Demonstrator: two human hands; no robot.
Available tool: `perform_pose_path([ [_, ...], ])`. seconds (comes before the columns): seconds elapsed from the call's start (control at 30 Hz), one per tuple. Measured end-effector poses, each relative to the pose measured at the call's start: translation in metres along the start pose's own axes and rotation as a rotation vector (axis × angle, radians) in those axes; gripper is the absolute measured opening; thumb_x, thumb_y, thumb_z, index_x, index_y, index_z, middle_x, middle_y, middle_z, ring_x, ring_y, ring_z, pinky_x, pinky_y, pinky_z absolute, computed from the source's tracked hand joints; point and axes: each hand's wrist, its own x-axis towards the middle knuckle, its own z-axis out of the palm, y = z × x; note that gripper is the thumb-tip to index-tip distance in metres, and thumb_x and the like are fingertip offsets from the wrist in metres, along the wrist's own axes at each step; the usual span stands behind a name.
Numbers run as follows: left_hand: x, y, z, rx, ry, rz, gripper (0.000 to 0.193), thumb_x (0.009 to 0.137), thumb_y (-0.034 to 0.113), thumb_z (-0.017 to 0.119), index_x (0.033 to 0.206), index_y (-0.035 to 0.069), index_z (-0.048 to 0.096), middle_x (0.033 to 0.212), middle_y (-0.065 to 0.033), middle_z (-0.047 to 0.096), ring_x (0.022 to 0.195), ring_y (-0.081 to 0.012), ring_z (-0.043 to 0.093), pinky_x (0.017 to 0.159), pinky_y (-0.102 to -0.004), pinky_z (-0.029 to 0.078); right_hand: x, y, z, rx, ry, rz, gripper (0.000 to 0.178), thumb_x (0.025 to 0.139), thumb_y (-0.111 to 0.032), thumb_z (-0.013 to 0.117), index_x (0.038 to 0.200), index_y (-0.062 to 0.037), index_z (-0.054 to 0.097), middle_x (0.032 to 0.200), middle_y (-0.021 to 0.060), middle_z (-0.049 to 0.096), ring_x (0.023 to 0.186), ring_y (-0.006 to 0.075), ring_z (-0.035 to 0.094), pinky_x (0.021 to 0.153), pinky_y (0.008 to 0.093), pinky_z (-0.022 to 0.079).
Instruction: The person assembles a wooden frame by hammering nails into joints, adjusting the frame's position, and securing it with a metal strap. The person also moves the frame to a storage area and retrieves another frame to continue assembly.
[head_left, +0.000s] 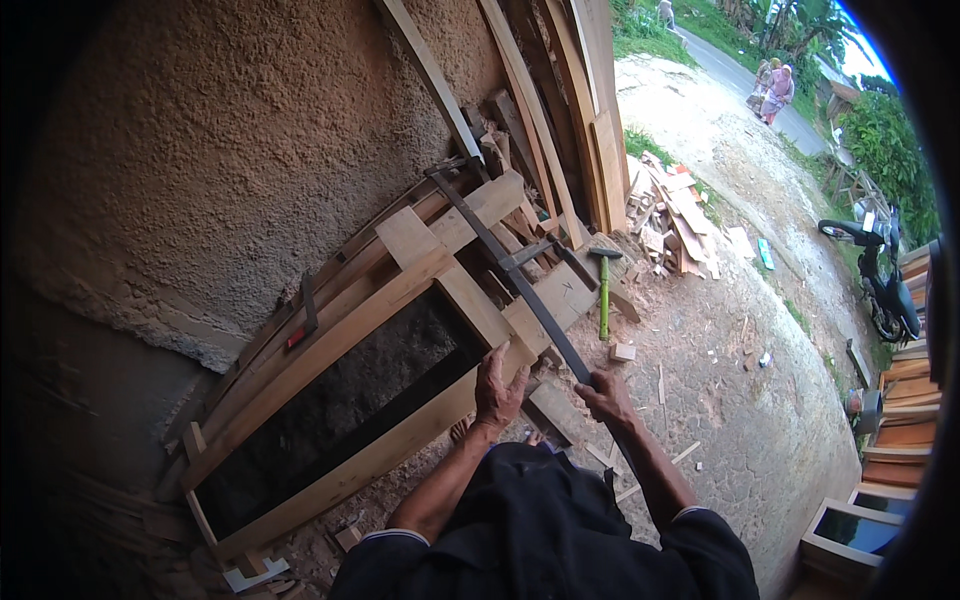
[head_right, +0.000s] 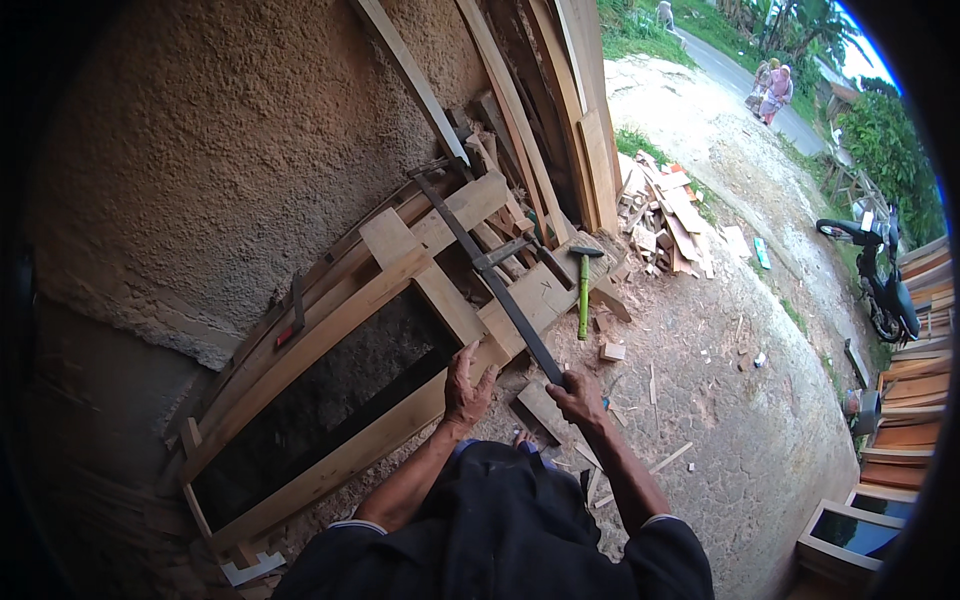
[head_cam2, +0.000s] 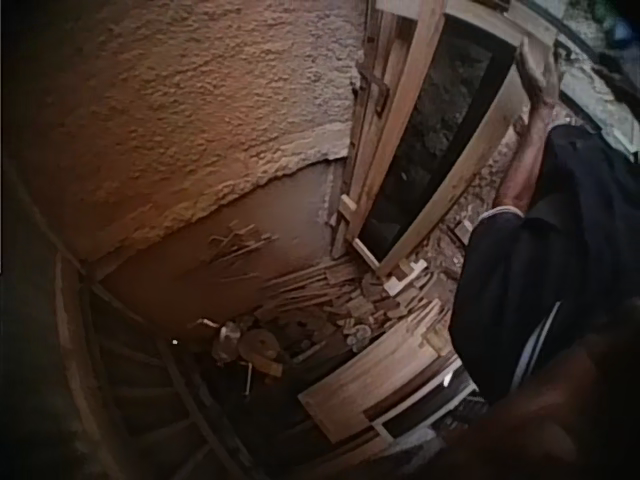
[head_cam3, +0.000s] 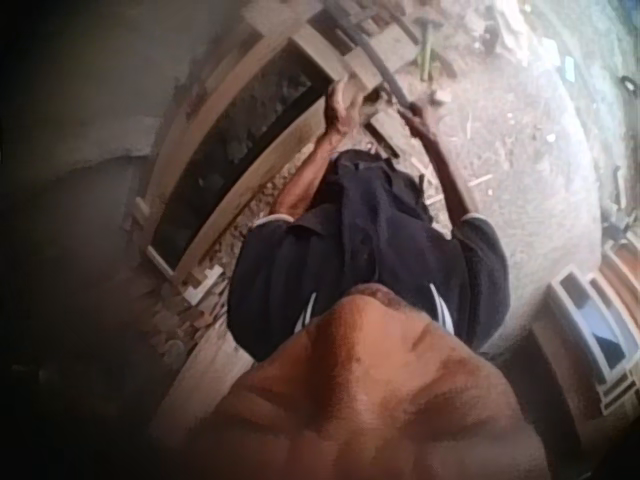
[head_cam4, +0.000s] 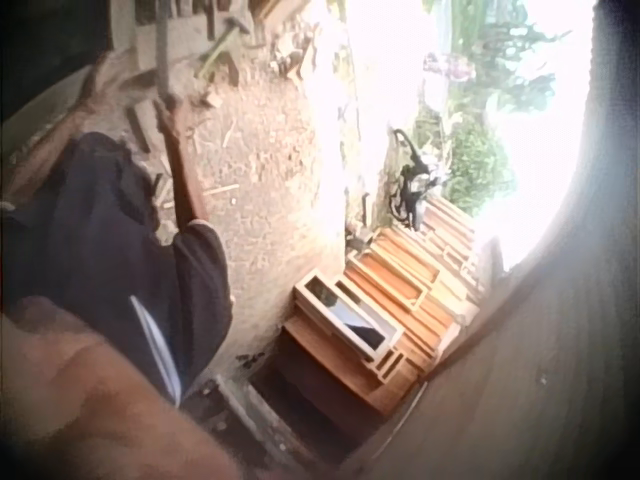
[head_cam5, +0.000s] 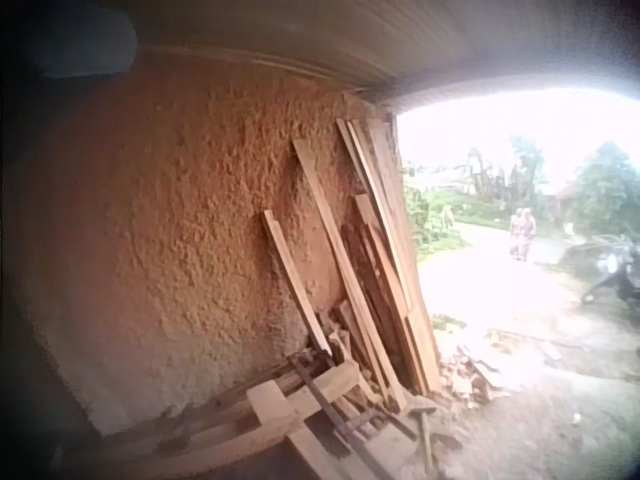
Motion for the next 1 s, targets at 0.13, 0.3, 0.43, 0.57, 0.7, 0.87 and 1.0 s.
perform_pose_path([
  [0.13,0.022,0.016,0.015,-1.057,-0.107,-0.713,0.065,0.092,0.059,0.066,0.129,0.007,0.056,0.12,-0.0058,0.061,0.092,-0.0165,0.065,0.082,-0.03,0.053,-0.05,0.01,0.007,-0.158,0.061,0.013,0.044,0.084,-0.038,0.07,0.077,0.0031,0.056,0.067,0.0161,0.057,0.061,0.0261,0.061,0.058,0.0438,0.045],
  [0.3,0.037,0.044,0.017,-1.419,-0.074,-0.865,0.056,0.092,0.062,0.063,0.106,0.008,0.062,0.097,-0.0076,0.072,0.084,-0.0167,0.07,0.068,-0.0259,0.053,-0.137,0.027,0.026,-0.166,0.049,-0.042,0.041,0.084,-0.037,0.072,0.084,0.0021,0.059,0.072,0.0184,0.057,0.065,0.032,0.059,0.061,0.0432,0.044],
  [0.43,0.013,0.042,-0.002,-1.37,-0.085,-1.067,0.066,0.09,0.067,0.061,0.119,0.008,0.059,0.108,-0.0093,0.07,0.087,-0.0215,0.07,0.07,-0.033,0.057,-0.188,0.044,0.056,-0.21,0.055,-0.073,0.04,0.084,-0.038,0.072,0.087,-0.0004,0.06,0.075,0.0174,0.06,0.068,0.0359,0.062,0.062,0.0445,0.046],
  [0.57,-0.024,0.021,-0.024,-1.367,0.039,-1.112,0.068,0.089,0.071,0.059,0.125,0.013,0.057,0.109,-0.0074,0.067,0.086,-0.0232,0.07,0.074,-0.0369,0.058,-0.227,0.055,0.089,-0.258,0.055,-0.047,0.037,0.085,-0.038,0.071,0.088,-0.0021,0.061,0.074,0.0164,0.06,0.068,0.0361,0.064,0.062,0.0447,0.047],
  [0.7,-0.05,-0.007,-0.041,-1.454,0.075,-1.174,0.069,0.091,0.067,0.059,0.131,0.012,0.05,0.106,-0.0099,0.064,0.088,-0.0247,0.07,0.074,-0.0385,0.06,-0.252,0.061,0.118,-0.184,0.043,-0.034,0.035,0.083,-0.036,0.071,0.087,-0.0029,0.06,0.073,0.0166,0.06,0.065,0.0379,0.063,0.062,0.0449,0.047],
  [0.87,-0.08,-0.023,-0.049,-1.437,0.135,-1.194,0.064,0.095,0.052,0.064,0.134,0.008,0.041,0.106,-0.0145,0.062,0.088,-0.0277,0.07,0.071,-0.0394,0.062,-0.279,0.066,0.141,-0.186,0.015,0.001,0.035,0.081,-0.034,0.071,0.087,-0.0022,0.059,0.072,0.0169,0.058,0.066,0.0377,0.062,0.061,0.0447,0.046],
  [1.0,-0.102,-0.02,-0.05,-1.46,0.161,-1.177,0.052,0.098,0.045,0.062,0.13,0.008,0.044,0.105,-0.0144,0.063,0.085,-0.0271,0.07,0.071,-0.0385,0.062,-0.295,0.066,0.144,-0.146,-0.009,0.078,0.035,0.081,-0.035,0.071,0.088,-0.0022,0.059,0.072,0.017,0.058,0.067,0.0377,0.062,0.062,0.0452,0.046],
])
